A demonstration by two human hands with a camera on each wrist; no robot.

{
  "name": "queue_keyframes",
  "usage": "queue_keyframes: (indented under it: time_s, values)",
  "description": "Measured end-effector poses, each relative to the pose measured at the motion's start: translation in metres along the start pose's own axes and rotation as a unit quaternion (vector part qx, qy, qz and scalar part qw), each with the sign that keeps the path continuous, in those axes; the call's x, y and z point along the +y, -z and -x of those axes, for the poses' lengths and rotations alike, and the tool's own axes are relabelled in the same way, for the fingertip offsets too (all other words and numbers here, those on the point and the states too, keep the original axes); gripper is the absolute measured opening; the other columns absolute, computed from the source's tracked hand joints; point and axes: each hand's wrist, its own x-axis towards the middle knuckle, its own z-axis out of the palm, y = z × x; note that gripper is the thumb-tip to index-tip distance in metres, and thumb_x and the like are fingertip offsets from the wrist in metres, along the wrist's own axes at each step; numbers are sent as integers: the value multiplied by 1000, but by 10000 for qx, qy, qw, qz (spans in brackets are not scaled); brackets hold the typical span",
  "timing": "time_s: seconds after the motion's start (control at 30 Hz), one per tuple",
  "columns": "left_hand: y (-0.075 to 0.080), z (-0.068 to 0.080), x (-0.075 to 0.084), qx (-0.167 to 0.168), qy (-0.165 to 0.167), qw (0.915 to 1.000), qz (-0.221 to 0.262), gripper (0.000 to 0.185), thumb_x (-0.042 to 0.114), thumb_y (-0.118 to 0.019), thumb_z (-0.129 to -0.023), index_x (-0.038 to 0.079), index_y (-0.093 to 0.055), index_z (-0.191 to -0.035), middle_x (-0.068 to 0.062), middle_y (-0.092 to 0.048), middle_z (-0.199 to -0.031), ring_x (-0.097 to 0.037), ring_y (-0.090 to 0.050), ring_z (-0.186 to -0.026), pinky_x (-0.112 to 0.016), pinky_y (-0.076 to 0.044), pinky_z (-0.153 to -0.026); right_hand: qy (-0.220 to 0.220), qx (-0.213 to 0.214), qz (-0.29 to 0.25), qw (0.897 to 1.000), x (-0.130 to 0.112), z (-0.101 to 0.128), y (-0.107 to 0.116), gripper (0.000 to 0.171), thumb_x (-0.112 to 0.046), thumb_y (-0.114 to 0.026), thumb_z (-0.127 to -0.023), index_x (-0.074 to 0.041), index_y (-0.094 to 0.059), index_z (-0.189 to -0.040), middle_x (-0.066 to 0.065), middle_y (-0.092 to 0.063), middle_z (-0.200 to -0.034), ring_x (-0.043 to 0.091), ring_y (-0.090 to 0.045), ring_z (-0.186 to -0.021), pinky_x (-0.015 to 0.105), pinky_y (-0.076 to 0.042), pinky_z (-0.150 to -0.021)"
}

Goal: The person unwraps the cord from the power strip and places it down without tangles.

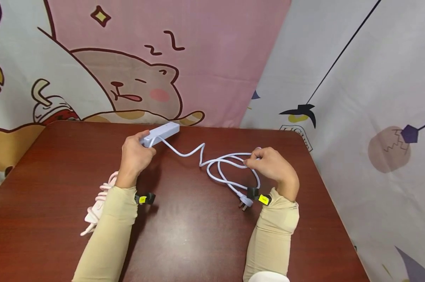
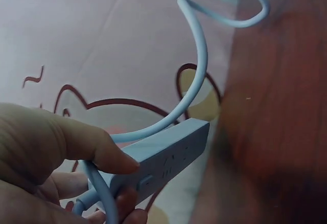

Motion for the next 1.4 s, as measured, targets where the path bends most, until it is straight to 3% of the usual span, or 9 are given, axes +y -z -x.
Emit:
queue_keyframes:
  time_s: [0.13,0.23,0.33,0.5,0.6,0.7,0.8,1.03,1.4]
  values:
    - [-10,1,-4,68,-99,9999,47,62,-6,-61,-72,-3,-63,-134,-24,-68,-128,-33,-61,-112,-45,-50,-97,-215,-415,-5,9989,4,-2,-2,32,-27,-68,-93,-13,-56,-67,-10,-37,-62,7,-35,-59,26,-30,-54]
    - [-17,4,-5,8,-151,9999,20,63,-7,-61,-72,-4,-62,-135,-27,-66,-129,-36,-57,-119,-45,-47,-101,-395,-611,-14,9973,7,-4,-5,37,-31,-71,-92,-13,-53,-64,-11,-32,-58,8,-30,-56,26,-26,-51]
    - [-24,8,-4,-254,30,9996,-119,66,-4,-61,-75,-3,-55,-141,-31,-55,-137,-39,-52,-127,-46,-44,-107,-559,-789,141,9952,10,-6,-7,36,-35,-72,-90,-14,-57,-65,-12,-29,-57,8,-27,-55,26,-25,-51]
    - [-37,19,-4,-844,537,9936,-517,74,0,-62,-82,5,-38,-152,-29,-37,-146,-44,-52,-126,-50,-45,-107,-670,-1050,133,9921,12,-10,-11,27,-32,-72,-92,-6,-71,-85,-7,-47,-68,12,-44,-68,27,-39,-60]
    - [-45,26,-4,-1127,573,9890,-768,76,1,-66,-84,4,-34,-153,-30,-36,-145,-49,-49,-126,-54,-44,-107,-838,-1105,-72,9903,11,-10,-12,29,-31,-70,-94,-3,-72,-98,1,-62,-87,17,-58,-85,36,-54,-77]
    - [-51,32,-5,-1371,505,9837,-1047,77,5,-71,-84,0,-34,-151,-32,-37,-143,-51,-46,-126,-56,-44,-108,-953,-1114,-123,9891,9,-8,-11,33,-33,-68,-96,-2,-71,-108,7,-67,-104,24,-63,-99,44,-57,-90]
    - [-54,36,-5,-1466,350,9797,-1323,77,11,-75,-83,-4,-36,-148,-34,-42,-138,-52,-46,-124,-57,-43,-105,-931,-1014,15,9905,7,-5,-9,35,-34,-66,-97,-4,-70,-115,9,-69,-111,27,-61,-106,42,-53,-89]
    - [-52,37,1,-1570,79,9751,-1566,81,21,-80,-83,-5,-38,-147,-31,-51,-129,-49,-45,-120,-55,-42,-104,-744,-498,360,9953,4,-2,-2,36,-39,-63,-99,-8,-68,-118,12,-67,-116,28,-57,-110,38,-46,-88]
    - [-50,35,1,-1713,145,9734,-1518,89,23,-82,-81,-8,-35,-149,-32,-48,-131,-47,-44,-121,-52,-42,-105,-841,-481,258,9950,4,-2,-4,44,-41,-62,-99,-5,-63,-125,16,-64,-122,31,-57,-113,43,-47,-93]
